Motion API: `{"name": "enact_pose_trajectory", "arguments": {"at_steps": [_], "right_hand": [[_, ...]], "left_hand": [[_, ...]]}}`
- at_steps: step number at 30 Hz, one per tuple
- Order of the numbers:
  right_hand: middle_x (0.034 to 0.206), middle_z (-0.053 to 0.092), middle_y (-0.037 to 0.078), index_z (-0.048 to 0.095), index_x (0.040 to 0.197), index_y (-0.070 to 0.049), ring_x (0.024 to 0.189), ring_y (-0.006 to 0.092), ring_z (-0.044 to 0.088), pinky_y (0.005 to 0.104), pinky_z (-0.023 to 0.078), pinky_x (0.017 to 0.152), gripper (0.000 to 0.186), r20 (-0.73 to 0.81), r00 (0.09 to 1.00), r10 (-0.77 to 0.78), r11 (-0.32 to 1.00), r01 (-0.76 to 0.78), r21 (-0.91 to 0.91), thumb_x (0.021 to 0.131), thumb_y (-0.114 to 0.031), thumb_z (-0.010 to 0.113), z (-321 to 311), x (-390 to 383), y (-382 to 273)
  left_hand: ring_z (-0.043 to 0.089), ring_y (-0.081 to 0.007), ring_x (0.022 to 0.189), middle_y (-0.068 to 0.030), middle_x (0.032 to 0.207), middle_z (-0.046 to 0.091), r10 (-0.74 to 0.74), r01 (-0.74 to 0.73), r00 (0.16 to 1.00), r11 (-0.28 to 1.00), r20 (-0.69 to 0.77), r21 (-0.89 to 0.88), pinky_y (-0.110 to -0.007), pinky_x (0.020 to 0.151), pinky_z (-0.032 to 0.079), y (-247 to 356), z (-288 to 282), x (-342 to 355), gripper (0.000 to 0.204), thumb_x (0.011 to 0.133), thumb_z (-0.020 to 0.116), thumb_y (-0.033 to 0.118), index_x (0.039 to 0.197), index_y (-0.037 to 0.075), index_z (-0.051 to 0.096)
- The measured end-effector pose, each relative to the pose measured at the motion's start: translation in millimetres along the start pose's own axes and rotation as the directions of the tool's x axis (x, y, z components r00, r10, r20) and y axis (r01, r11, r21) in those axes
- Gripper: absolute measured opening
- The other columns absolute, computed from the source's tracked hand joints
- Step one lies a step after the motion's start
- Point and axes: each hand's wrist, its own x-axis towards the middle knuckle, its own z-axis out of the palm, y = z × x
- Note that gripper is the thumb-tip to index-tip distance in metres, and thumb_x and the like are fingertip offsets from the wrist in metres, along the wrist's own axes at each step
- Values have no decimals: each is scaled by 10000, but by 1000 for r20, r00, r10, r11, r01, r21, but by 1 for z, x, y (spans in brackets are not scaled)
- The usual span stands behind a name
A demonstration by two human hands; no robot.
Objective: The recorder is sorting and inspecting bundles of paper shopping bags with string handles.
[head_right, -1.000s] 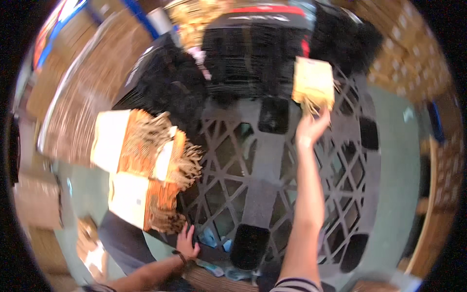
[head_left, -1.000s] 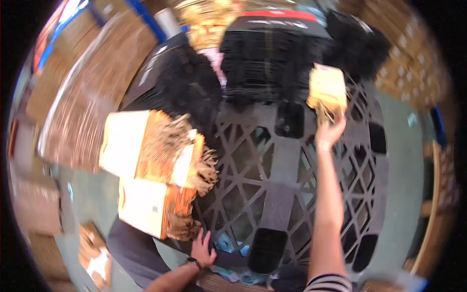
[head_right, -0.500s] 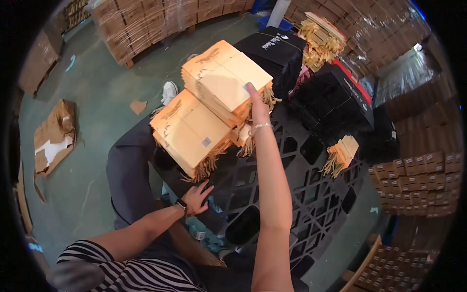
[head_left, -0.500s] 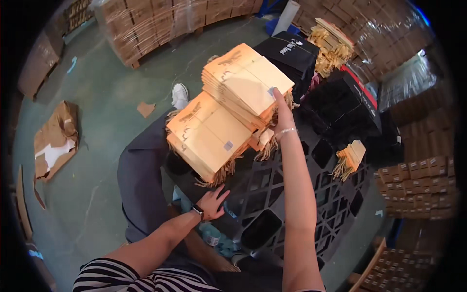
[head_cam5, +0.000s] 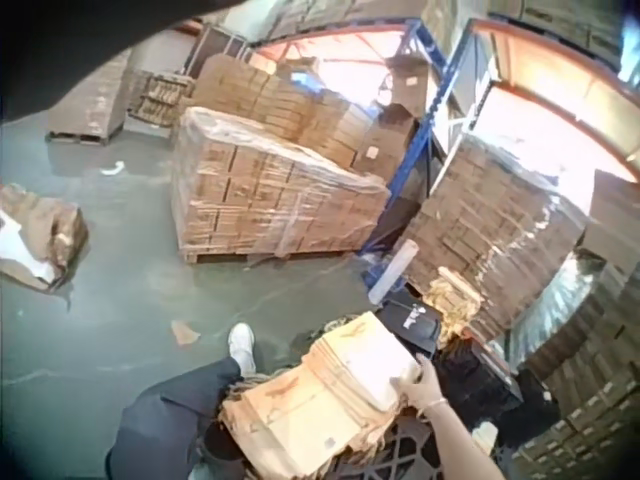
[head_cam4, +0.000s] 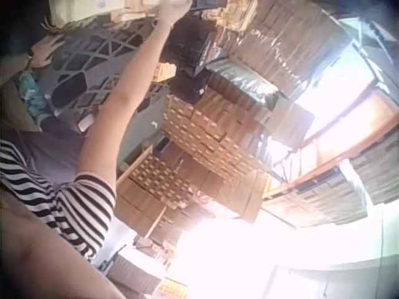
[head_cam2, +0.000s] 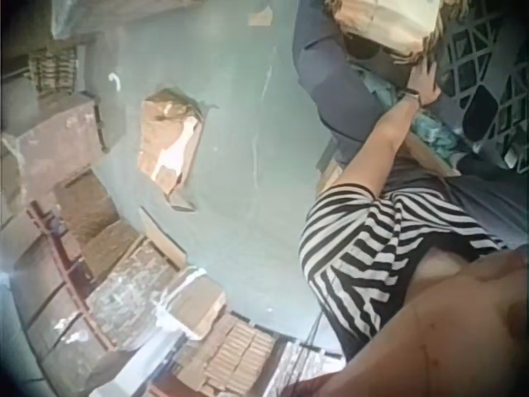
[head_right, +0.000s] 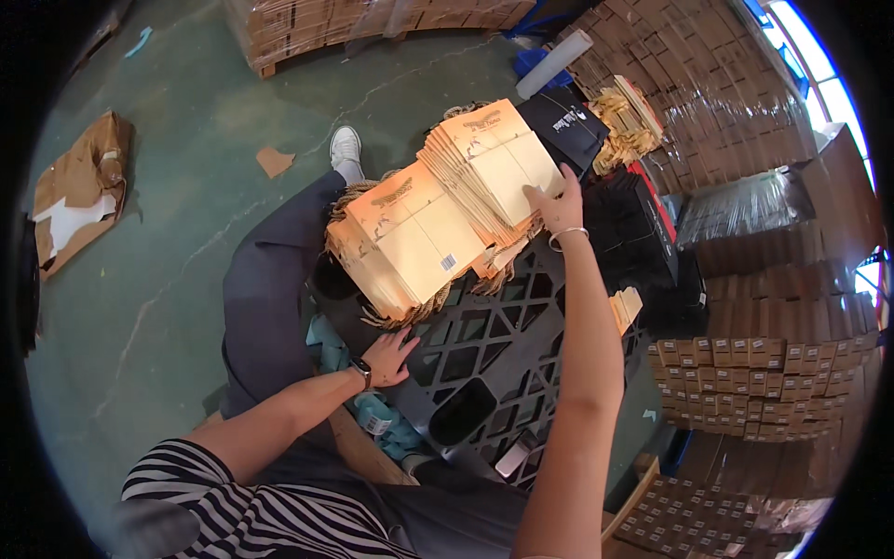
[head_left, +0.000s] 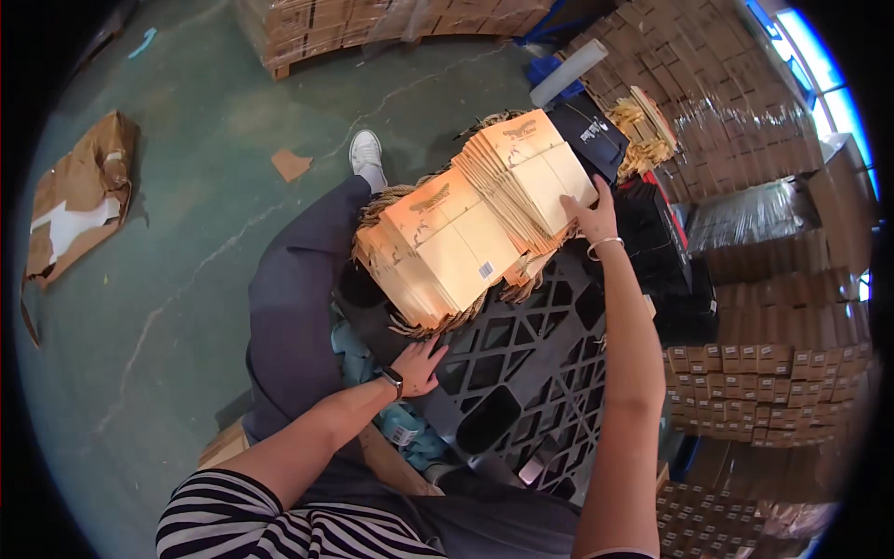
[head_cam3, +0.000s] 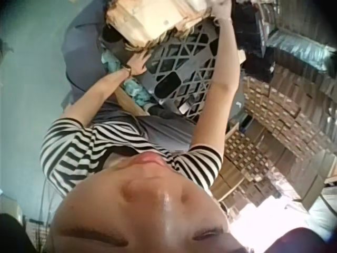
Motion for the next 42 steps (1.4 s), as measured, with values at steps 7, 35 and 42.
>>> {"name": "enact_pose_trajectory", "arguments": {"at_steps": [7,35,42], "right_hand": [[1165,487,232,439,1186,42,1050,362,520,391,443,912,896,471,881,43,973,70,-220,513,-386,847,-12,31,-18],[1080,475,202,488,1081,25,981,317,455,430,383,868,701,88,690,-719,688,724,-51,587,-379,776,-33,-111,-149],[1050,482,248,421,1179,70,950,341,474,418,384,859,997,589,793,-158,860,404,-313,536,-634,711,-31,-86,-163]], "left_hand": [[457,-448,1020,-279,1309,364,-176,179,984,961,-33,212,-450,877,396,43,1,15,553,723,549,229,1208,-27,477],[485,-226,1078,-150,1184,512,-457,-137,876,-545,156,-827,-336,979,360,-15,-185,118,340,924,400,211,1181,-8,442],[490,-223,1068,-145,1180,515,-496,-126,851,-512,173,-849,-335,974,362,-12,-182,116,348,929,404,229,1181,-7,443]]}}
